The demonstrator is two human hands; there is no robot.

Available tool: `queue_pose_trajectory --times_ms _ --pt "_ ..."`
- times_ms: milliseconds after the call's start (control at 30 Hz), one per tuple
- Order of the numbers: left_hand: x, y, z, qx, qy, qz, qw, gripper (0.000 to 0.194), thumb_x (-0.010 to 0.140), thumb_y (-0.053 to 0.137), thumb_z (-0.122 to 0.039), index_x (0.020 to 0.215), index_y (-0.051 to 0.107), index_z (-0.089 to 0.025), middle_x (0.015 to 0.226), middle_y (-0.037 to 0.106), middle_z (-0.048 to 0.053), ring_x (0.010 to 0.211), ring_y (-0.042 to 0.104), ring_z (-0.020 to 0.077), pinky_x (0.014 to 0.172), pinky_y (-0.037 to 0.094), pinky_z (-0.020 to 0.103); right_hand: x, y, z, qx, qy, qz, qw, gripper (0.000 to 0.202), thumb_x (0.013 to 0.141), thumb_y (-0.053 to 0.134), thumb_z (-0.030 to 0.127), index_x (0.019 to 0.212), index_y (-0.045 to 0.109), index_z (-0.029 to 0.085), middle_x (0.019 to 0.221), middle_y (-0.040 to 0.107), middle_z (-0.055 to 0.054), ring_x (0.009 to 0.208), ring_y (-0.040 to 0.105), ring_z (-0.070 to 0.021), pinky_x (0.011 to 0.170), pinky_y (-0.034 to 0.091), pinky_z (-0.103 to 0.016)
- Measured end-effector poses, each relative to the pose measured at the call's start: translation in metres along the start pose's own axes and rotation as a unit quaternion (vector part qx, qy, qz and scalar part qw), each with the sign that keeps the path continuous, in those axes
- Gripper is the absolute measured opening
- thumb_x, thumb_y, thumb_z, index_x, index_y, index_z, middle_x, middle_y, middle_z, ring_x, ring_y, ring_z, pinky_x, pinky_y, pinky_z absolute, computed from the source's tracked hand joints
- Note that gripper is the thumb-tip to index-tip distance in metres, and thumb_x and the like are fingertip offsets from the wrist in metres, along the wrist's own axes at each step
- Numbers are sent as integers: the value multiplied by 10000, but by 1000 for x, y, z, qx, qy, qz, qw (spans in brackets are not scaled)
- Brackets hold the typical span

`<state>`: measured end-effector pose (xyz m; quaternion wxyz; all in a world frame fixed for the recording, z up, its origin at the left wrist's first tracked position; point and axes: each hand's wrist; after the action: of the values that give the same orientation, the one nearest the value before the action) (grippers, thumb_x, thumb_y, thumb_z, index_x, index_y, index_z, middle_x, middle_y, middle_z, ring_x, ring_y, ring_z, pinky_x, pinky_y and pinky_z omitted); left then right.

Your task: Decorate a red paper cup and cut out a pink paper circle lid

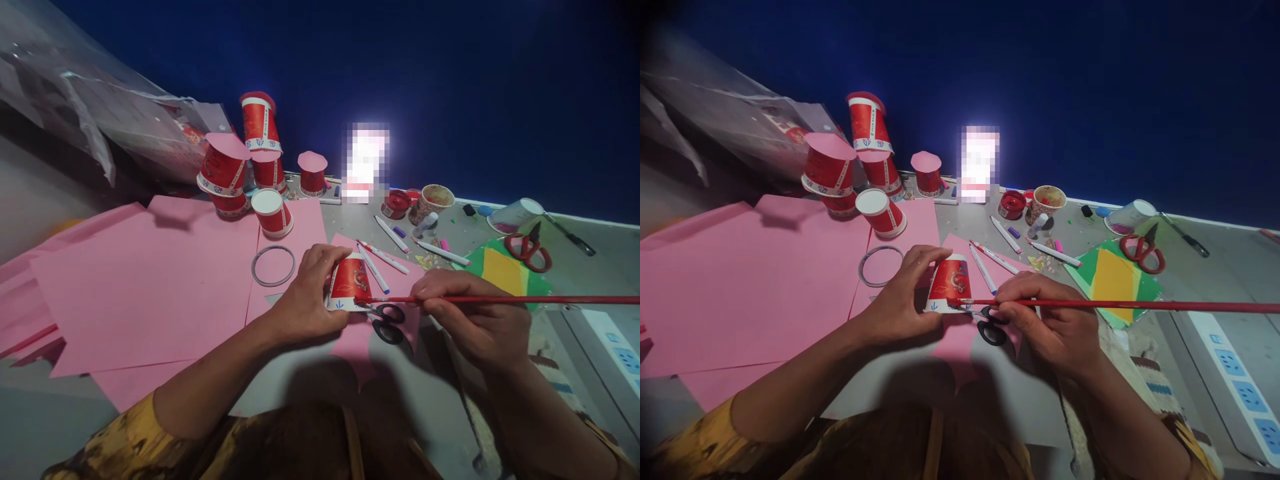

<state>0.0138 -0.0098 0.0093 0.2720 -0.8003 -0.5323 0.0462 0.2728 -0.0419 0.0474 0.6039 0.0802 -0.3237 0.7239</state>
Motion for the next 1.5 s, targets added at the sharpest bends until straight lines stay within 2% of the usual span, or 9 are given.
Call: queue_pose_trajectory --times_ms 200,400,633,833,1033,1133,1300,1400,1500 --pt "0 0 1 9 0 -1 1000 802 692 776 -174 1428 477 -279 1385 521 96 1348 508 320 1152 489 552 1 -2 -1 -16 1 25 1000 165 956 718 99 956 757 260 823 778 -8 756 758 -190 679 617 -281" --pt "2 -1 -2 2 -11 6 1000 779 710 793 -222 1422 486 -289 1386 516 97 1361 501 333 1161 485 566 1 -2 1 -11 -8 0 1000 198 964 681 76 987 748 261 825 771 1 759 759 -181 704 621 -277" --pt "2 1 -1 28 -2 4 1000 785 712 820 -227 1417 478 -272 1375 528 103 1337 503 329 1161 475 564 1 -3 0 -43 -12 38 998 162 960 707 90 953 732 249 835 772 -3 774 753 -175 712 611 -267" --pt "2 1 0 43 7 5 999 793 708 821 -222 1419 475 -275 1378 524 105 1337 500 340 1166 466 576 1 -3 0 -38 -27 21 999 191 953 699 71 966 744 256 831 775 -2 774 756 -181 718 615 -279" --pt "1 1 0 57 9 0 998 800 703 811 -213 1424 471 -283 1377 532 109 1333 497 347 1169 458 593 2 -3 1 -48 -8 43 998 156 947 719 108 926 761 257 808 783 -16 754 762 -205 696 613 -314" --pt "1 1 -1 50 9 -6 999 780 712 788 -208 1423 479 -297 1384 536 104 1342 505 348 1168 469 599 0 -3 2 -31 -2 -8 999 149 954 721 125 944 781 261 818 786 -27 758 756 -218 710 619 -344" --pt "1 0 -2 23 -14 -26 999 842 753 855 -320 1484 438 -290 1468 501 123 1409 502 355 1209 460 591 -2 -1 -5 53 51 -156 985 82 970 764 242 890 784 238 788 748 -27 702 707 -187 646 592 -318" --pt "1 0 -2 12 -27 -33 999 883 765 864 -345 1516 404 -284 1503 475 132 1447 492 356 1234 442 589 1 0 -14 143 106 -185 966 142 963 792 334 862 770 238 780 748 -22 639 689 -163 523 531 -260" --pt "1 0 0 2 -37 -40 999 878 756 861 -311 1508 408 -278 1513 465 132 1450 501 346 1227 458 580 6 -1 -22 189 136 -188 954 214 924 830 421 848 772 230 746 749 -26 608 685 -155 480 505 -229"
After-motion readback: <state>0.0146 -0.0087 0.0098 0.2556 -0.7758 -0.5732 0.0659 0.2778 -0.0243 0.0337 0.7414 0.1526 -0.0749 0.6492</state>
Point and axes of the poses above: each hand's wrist, its own x-axis towards the middle knuckle, its own y-axis out of the palm, z = x × y
